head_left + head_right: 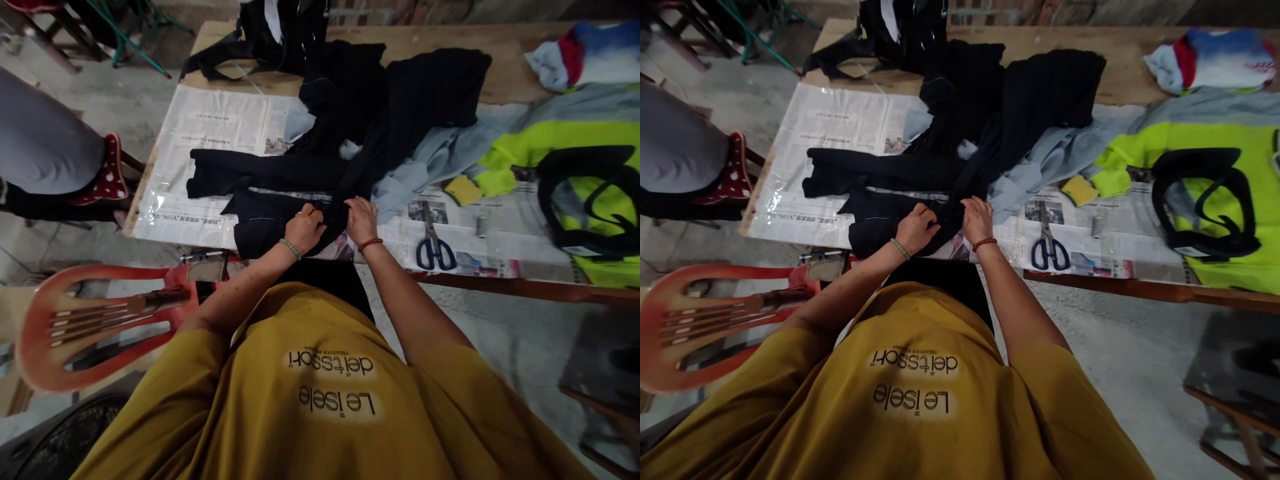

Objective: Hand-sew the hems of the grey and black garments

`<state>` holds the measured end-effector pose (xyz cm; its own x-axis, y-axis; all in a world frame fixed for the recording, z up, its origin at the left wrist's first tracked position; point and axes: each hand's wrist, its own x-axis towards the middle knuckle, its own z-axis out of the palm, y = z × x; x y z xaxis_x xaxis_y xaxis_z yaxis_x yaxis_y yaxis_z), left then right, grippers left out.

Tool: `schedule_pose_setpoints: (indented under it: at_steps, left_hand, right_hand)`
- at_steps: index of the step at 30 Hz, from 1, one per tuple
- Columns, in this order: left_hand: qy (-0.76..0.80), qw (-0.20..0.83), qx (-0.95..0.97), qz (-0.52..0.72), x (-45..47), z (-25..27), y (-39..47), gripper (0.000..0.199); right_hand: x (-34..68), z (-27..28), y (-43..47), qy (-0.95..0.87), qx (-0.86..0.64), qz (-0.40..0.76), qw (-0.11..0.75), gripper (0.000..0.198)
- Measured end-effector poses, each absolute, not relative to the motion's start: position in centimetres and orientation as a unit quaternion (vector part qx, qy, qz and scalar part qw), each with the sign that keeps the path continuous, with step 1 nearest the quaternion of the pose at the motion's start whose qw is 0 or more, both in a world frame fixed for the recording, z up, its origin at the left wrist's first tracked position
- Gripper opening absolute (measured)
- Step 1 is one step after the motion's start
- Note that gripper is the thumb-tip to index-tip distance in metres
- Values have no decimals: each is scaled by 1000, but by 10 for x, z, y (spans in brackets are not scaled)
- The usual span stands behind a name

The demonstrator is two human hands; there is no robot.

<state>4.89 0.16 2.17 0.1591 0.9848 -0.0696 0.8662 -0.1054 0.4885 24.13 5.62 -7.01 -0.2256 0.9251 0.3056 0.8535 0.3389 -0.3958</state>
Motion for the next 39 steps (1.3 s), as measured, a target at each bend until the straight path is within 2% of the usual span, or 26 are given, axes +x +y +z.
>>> schedule_pose_setpoints:
  at_steps: [4,8,12,16,31,35,39]
  left_hand:
    - [619,279,704,210,43,17,9,9]
    - [561,433,645,285,35,20,12,13]
    - [493,575,583,294,39,26,12,12]
    - [490,621,541,285,36,29,11,14]
    - [562,510,621,192,-69,49,-52,17]
    - [603,443,645,157,-87,45,-78,18]
    - [626,325,703,96,-73,35,-79,15]
  right_hand:
    - [241,-69,56,-777,-575,70,246,40]
    - [241,-69,57,-777,-577,81,237,39]
    - [241,-68,57,-778,-575,86,238,38]
    - [240,-66,55,-772,-582,89,241,40]
    - [236,-62,53,-775,-583,110,219,39]
    - [236,-65,54,-776,-576,104,235,38]
    - [237,-67,56,-776,-572,87,252,37]
